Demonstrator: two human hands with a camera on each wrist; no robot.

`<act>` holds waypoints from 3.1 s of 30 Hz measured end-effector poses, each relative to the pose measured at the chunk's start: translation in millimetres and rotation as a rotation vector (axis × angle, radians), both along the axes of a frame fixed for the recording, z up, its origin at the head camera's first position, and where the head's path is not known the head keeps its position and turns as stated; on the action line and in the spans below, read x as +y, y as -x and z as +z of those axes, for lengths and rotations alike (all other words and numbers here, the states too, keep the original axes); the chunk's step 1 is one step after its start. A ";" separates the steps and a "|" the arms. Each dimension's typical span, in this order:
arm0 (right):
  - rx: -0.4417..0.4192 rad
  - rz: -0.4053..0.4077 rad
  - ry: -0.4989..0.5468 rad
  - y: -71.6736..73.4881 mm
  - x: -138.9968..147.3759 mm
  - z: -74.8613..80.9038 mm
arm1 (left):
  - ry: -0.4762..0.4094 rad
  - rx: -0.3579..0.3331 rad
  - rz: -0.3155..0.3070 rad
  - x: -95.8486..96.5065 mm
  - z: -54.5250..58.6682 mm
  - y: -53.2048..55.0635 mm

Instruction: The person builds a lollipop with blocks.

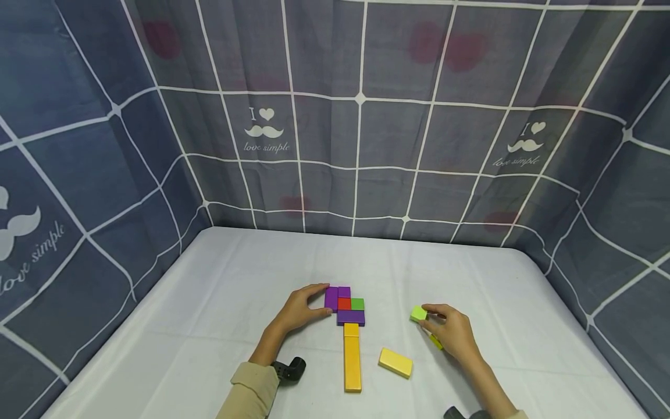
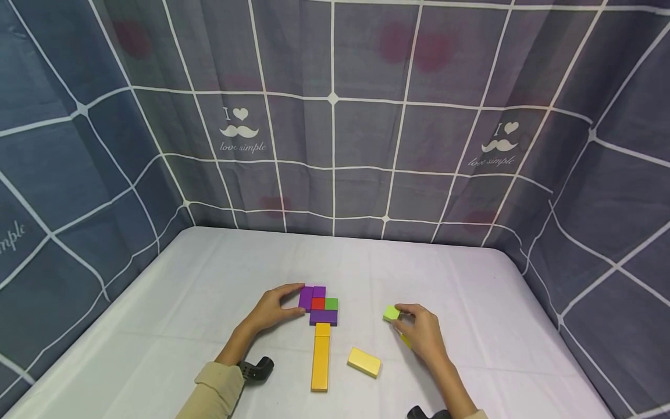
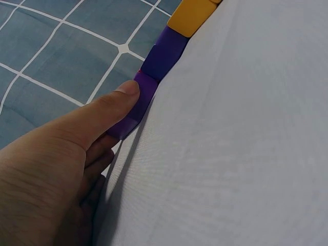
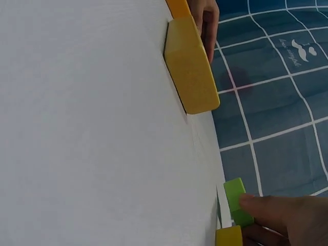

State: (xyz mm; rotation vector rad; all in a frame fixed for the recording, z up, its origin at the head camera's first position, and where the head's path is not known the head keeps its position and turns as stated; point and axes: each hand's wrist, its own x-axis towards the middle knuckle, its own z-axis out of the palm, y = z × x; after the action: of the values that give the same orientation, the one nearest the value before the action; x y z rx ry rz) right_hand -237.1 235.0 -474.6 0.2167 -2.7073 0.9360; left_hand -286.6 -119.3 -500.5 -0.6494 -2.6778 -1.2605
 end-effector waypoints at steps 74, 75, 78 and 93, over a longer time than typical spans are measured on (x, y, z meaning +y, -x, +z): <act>-0.191 0.328 0.069 77.6 -102.3 10.4 | 0.002 -0.020 -0.005 -0.3 1.3 -0.7; -0.190 0.332 0.068 77.5 -102.2 10.3 | 0.003 -0.019 -0.004 -0.3 1.4 -0.7; -0.185 0.347 0.066 77.0 -102.0 10.2 | 0.003 -0.017 -0.004 -0.3 1.7 -0.6; -0.179 0.350 0.050 74.1 -104.1 10.1 | 0.007 -0.022 0.000 1.1 1.6 -1.1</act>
State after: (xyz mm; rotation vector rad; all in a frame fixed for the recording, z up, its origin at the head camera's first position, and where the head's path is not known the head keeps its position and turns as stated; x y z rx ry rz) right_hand -311.3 130.9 -464.5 0.6424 -2.8588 1.1661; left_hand -285.5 -118.2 -498.9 -0.6405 -2.7012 -1.2656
